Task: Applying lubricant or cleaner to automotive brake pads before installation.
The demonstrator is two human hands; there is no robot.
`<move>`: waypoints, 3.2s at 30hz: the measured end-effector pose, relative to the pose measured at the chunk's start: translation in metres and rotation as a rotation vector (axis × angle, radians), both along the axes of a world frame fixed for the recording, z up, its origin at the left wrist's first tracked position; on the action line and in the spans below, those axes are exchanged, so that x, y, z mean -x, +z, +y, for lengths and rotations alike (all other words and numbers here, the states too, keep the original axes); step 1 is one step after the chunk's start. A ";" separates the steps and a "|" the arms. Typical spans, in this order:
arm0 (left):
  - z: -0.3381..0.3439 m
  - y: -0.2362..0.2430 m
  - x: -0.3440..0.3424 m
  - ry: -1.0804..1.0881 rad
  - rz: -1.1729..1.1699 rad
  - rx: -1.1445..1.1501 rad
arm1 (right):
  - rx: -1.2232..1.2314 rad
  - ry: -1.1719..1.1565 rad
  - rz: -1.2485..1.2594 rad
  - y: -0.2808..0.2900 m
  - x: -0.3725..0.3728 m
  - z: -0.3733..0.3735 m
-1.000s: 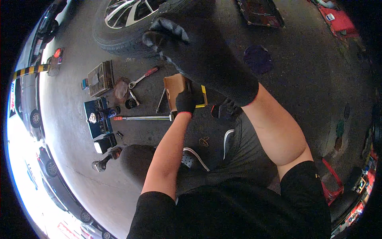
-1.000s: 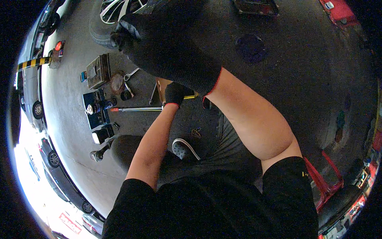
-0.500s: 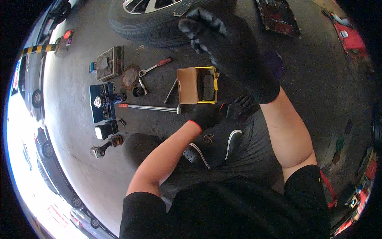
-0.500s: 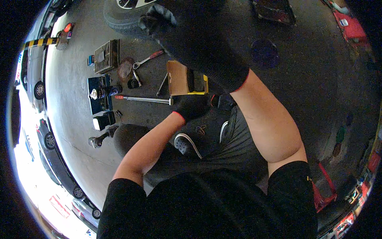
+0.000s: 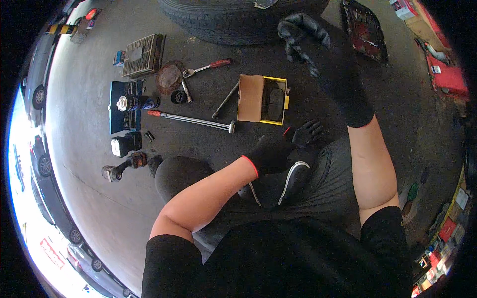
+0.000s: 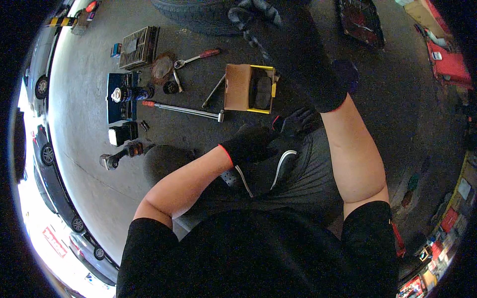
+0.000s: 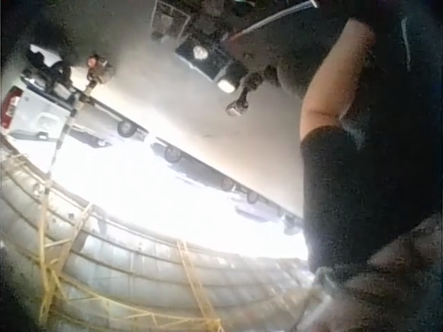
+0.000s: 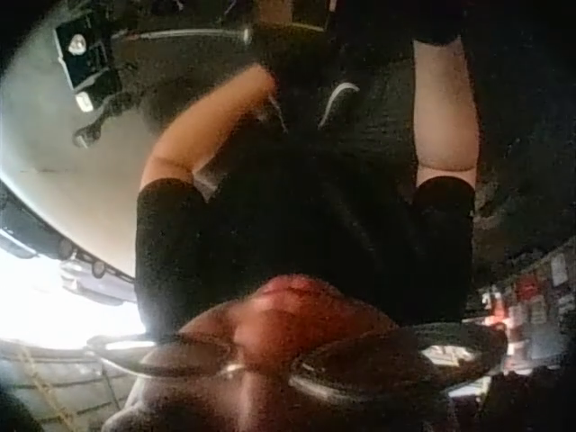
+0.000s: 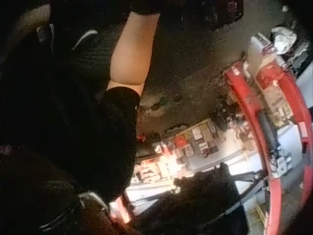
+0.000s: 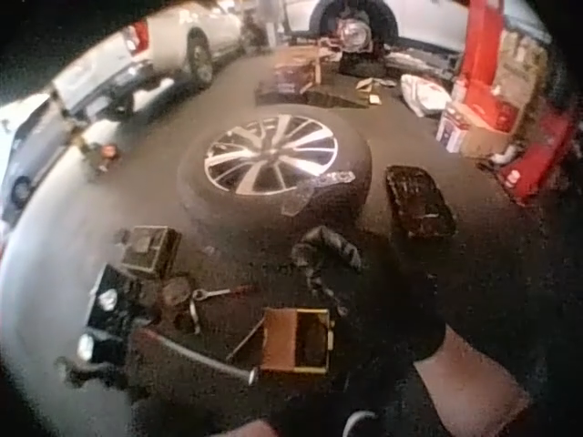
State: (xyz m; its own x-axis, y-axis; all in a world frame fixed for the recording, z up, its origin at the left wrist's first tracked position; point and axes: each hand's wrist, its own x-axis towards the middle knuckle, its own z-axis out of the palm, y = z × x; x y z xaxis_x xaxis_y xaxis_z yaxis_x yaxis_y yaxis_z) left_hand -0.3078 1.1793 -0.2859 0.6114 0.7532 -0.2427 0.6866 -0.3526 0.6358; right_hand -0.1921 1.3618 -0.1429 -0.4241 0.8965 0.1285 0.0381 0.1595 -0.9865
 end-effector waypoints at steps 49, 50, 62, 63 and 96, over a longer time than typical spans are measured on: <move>0.021 -0.136 0.006 0.329 -0.018 0.128 | -0.592 -0.104 -0.051 0.003 -0.013 0.015; 0.018 -0.138 0.015 0.337 -0.003 0.120 | -0.770 -0.145 -0.088 0.003 -0.008 0.015; 0.005 -0.227 -0.030 1.125 -1.375 1.064 | -0.255 -0.070 -0.042 0.001 0.004 0.011; 0.006 -0.234 -0.032 1.124 -1.379 1.051 | -0.263 -0.065 -0.036 0.003 0.005 0.011; 0.067 -0.255 0.138 0.056 0.224 -0.039 | 0.024 0.003 0.129 0.037 0.017 -0.009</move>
State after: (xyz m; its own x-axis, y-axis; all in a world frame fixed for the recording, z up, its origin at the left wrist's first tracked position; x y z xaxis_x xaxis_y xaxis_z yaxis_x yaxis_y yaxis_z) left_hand -0.4461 1.2461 -0.5408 0.5026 0.7957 -0.3381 0.8283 -0.3313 0.4518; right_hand -0.2094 1.3530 -0.1059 -0.4084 0.8985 0.1607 -0.0898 0.1357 -0.9867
